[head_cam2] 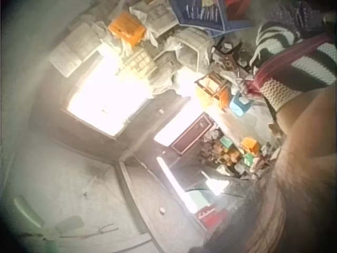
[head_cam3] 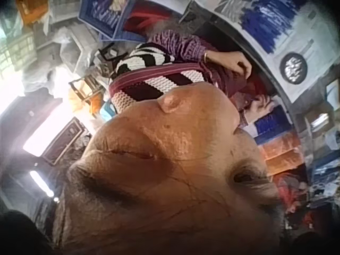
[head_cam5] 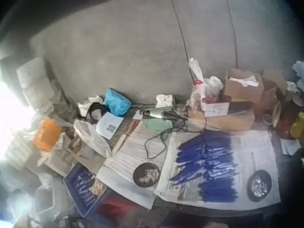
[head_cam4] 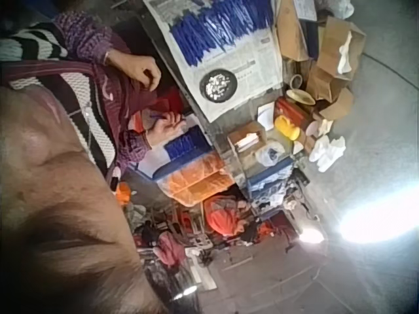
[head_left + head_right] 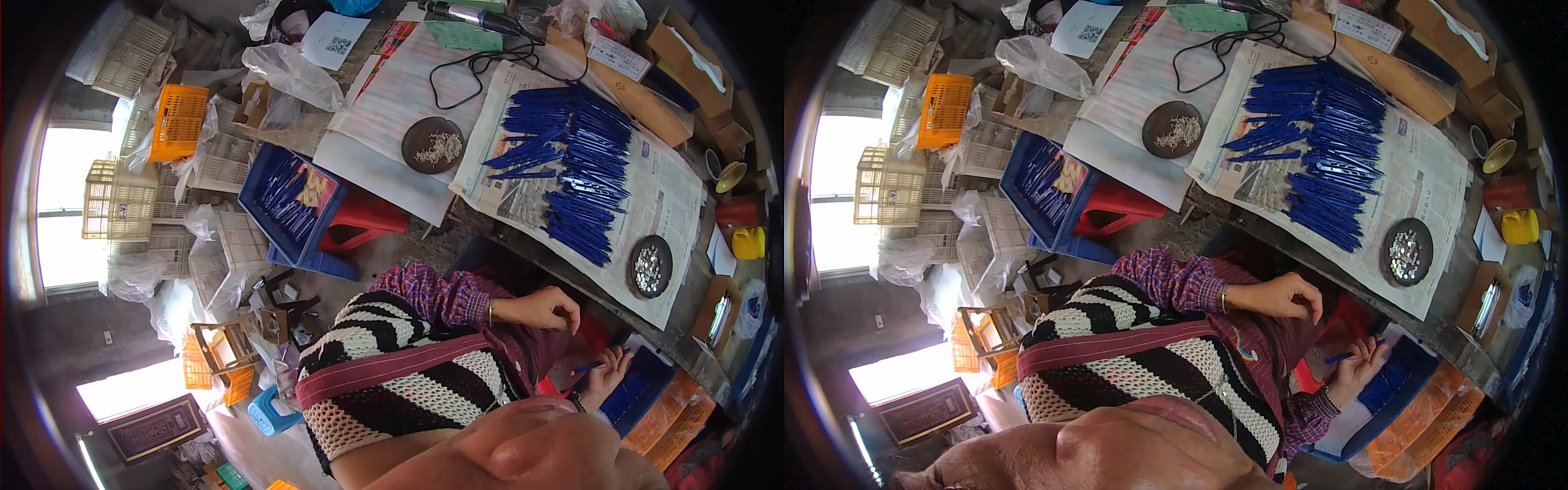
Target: Assembling blue plastic pens by hand by inserting internal components and caps.
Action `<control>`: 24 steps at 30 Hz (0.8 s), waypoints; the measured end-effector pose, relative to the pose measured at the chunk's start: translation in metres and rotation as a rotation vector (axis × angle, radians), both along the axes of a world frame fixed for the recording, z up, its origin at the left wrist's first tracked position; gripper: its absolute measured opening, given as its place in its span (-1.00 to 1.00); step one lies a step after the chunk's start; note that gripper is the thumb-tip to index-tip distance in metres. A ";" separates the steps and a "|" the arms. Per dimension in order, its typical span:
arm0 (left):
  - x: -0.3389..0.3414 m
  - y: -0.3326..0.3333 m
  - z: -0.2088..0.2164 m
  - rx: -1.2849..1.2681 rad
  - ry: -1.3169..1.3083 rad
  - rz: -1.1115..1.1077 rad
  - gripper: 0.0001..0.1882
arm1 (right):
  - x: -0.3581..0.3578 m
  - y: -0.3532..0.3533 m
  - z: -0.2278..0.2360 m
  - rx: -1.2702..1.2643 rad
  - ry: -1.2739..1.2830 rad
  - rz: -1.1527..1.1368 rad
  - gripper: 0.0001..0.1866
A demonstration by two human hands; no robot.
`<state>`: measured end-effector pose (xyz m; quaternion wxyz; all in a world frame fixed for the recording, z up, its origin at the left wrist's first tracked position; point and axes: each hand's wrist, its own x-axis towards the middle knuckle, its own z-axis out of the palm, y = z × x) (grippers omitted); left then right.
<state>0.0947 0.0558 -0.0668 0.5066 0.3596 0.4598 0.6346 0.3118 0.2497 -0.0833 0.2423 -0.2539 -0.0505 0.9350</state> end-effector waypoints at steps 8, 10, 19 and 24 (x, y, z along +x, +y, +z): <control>0.001 0.000 -0.001 -0.001 -0.066 0.004 -0.94 | 0.109 0.059 -0.041 0.037 -0.102 -0.107 -0.75; 0.002 0.002 0.003 -0.022 -0.058 -0.012 -0.93 | 0.143 0.066 -0.050 0.146 -0.192 -0.150 -0.76; 0.006 -0.005 0.007 0.005 -0.064 -0.017 -0.87 | 0.338 0.087 -0.143 0.951 -1.359 0.287 -0.72; 0.007 0.001 0.006 -0.029 -0.041 -0.083 -0.81 | 0.332 0.029 -0.126 1.273 -1.457 0.322 -0.53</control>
